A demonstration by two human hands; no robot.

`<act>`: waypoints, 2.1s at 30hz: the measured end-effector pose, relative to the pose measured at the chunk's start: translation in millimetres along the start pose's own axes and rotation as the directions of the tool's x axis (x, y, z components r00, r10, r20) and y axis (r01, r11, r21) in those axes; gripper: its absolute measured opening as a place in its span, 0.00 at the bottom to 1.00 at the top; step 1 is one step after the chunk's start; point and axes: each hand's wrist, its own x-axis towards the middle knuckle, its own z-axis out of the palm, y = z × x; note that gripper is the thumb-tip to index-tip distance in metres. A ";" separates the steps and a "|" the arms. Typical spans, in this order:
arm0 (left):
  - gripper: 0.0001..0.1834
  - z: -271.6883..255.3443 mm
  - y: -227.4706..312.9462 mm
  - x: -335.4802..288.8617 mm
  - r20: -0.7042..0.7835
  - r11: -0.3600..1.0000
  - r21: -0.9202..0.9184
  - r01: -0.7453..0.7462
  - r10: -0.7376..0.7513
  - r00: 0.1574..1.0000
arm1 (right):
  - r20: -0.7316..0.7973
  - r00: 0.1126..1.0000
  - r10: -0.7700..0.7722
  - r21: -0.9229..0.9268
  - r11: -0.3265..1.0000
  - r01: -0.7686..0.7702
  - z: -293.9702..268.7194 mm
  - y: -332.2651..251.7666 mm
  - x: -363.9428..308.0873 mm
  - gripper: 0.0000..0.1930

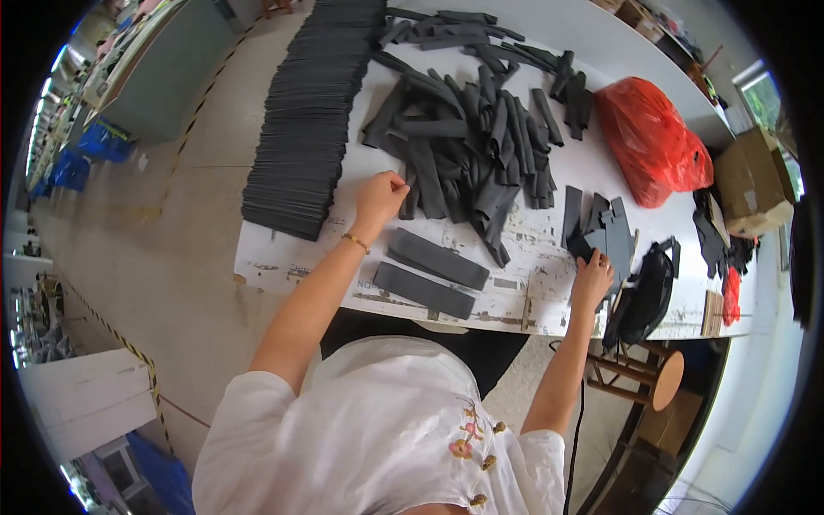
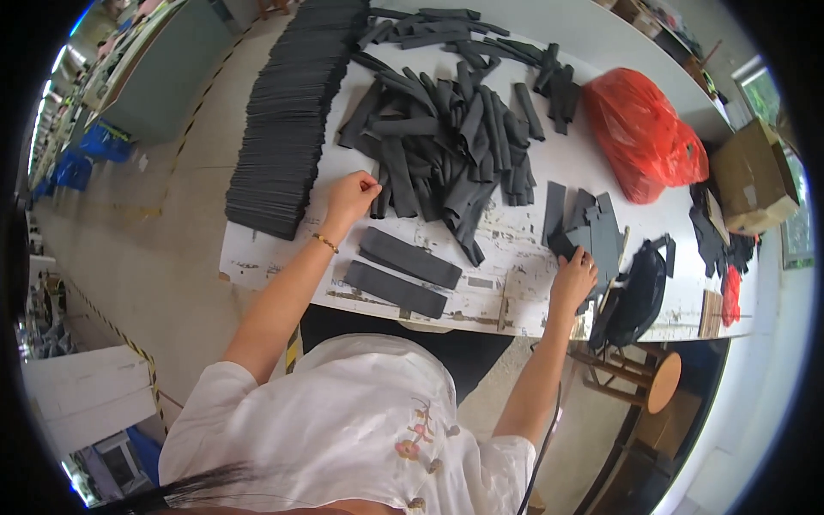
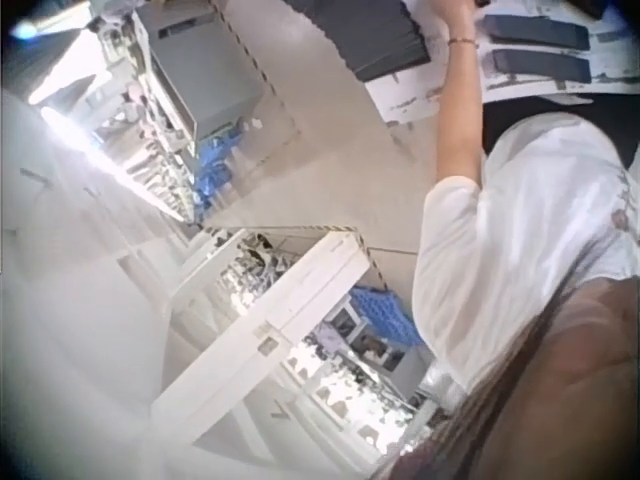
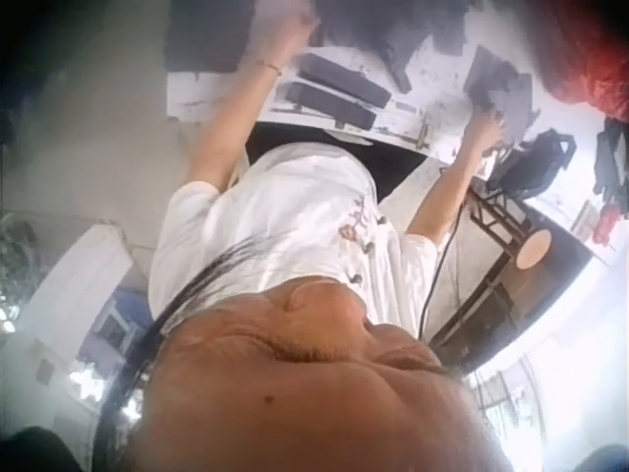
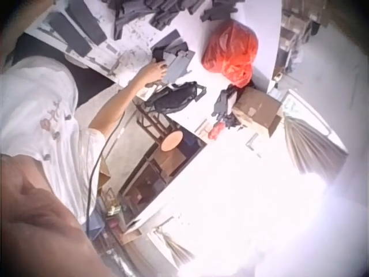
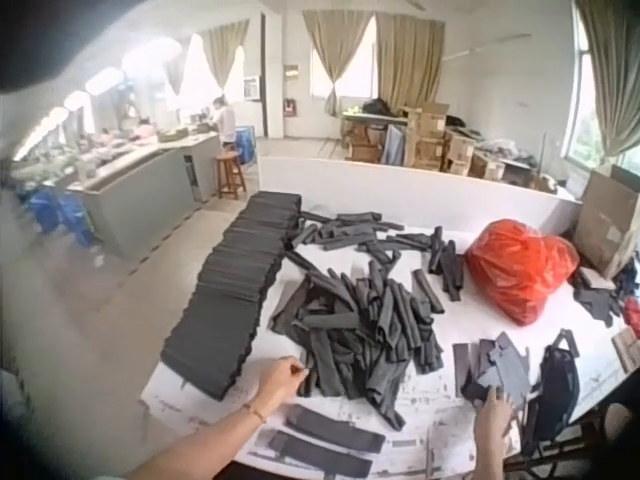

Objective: Inspecting and sorting gray foam or rubber strips on a workbench.

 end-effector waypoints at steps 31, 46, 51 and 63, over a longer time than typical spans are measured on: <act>0.18 -38.9 124.5 -74.6 0.382 0.203 -0.909 0.365 0.053 0.923 | -0.261 0.872 -0.413 0.758 0.472 0.451 -136.4 -122.4 -99.7 0.13; 0.20 -42.9 111.6 -72.9 0.473 -0.138 -0.860 0.492 0.151 0.868 | -0.361 0.823 -0.440 0.693 0.464 0.552 -135.9 -155.1 -102.3 0.19; 0.21 -48.8 117.7 -75.6 0.501 -0.045 -0.862 0.506 0.083 0.861 | -0.431 0.772 -0.468 0.594 0.496 0.633 -133.2 -156.2 -98.3 0.17; 0.20 -46.3 108.3 -75.9 0.536 0.018 -0.844 0.535 0.049 0.843 | -0.448 0.747 -0.491 0.557 0.500 0.663 -142.6 -159.2 -95.1 0.16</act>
